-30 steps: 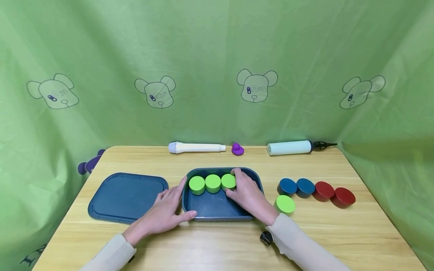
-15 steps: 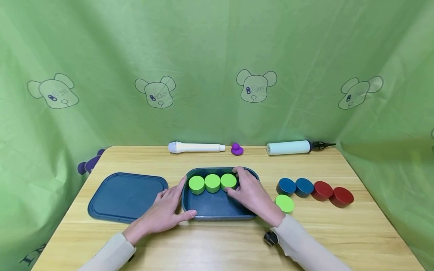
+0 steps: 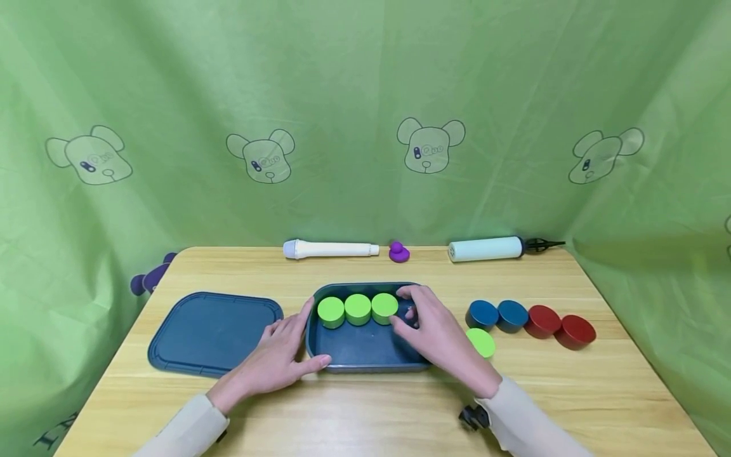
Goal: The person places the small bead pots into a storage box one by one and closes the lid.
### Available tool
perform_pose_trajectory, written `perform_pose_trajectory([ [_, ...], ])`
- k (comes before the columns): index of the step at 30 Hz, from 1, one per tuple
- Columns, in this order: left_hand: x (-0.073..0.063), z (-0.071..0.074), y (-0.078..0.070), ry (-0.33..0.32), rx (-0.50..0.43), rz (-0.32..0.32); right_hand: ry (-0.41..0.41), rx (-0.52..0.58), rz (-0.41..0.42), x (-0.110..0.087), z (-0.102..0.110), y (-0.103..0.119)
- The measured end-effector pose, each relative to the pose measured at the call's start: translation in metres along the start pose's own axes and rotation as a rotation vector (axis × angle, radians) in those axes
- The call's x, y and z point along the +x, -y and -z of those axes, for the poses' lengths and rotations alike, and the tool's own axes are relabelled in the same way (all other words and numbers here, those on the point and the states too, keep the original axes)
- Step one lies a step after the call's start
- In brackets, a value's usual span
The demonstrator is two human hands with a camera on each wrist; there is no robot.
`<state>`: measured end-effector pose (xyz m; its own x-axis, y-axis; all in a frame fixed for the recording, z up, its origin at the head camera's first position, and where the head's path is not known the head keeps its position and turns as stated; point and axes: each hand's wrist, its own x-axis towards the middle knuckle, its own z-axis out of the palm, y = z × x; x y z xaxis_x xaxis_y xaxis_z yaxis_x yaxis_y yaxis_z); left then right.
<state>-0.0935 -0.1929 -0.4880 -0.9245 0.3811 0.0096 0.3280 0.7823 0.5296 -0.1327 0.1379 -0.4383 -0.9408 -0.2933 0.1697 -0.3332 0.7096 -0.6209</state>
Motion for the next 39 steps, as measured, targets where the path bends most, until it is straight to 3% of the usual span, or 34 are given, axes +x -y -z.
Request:
perform_pose_trajectory([
  [14,0.0,-0.001,0.0,-0.002,0.003,0.002,-0.081,-0.027,0.023,-0.019,0.035,-0.005],
  [39,0.0,-0.001,-0.001,0.0,0.005,-0.001,-0.147,-0.101,-0.026,-0.06,0.063,-0.044],
])
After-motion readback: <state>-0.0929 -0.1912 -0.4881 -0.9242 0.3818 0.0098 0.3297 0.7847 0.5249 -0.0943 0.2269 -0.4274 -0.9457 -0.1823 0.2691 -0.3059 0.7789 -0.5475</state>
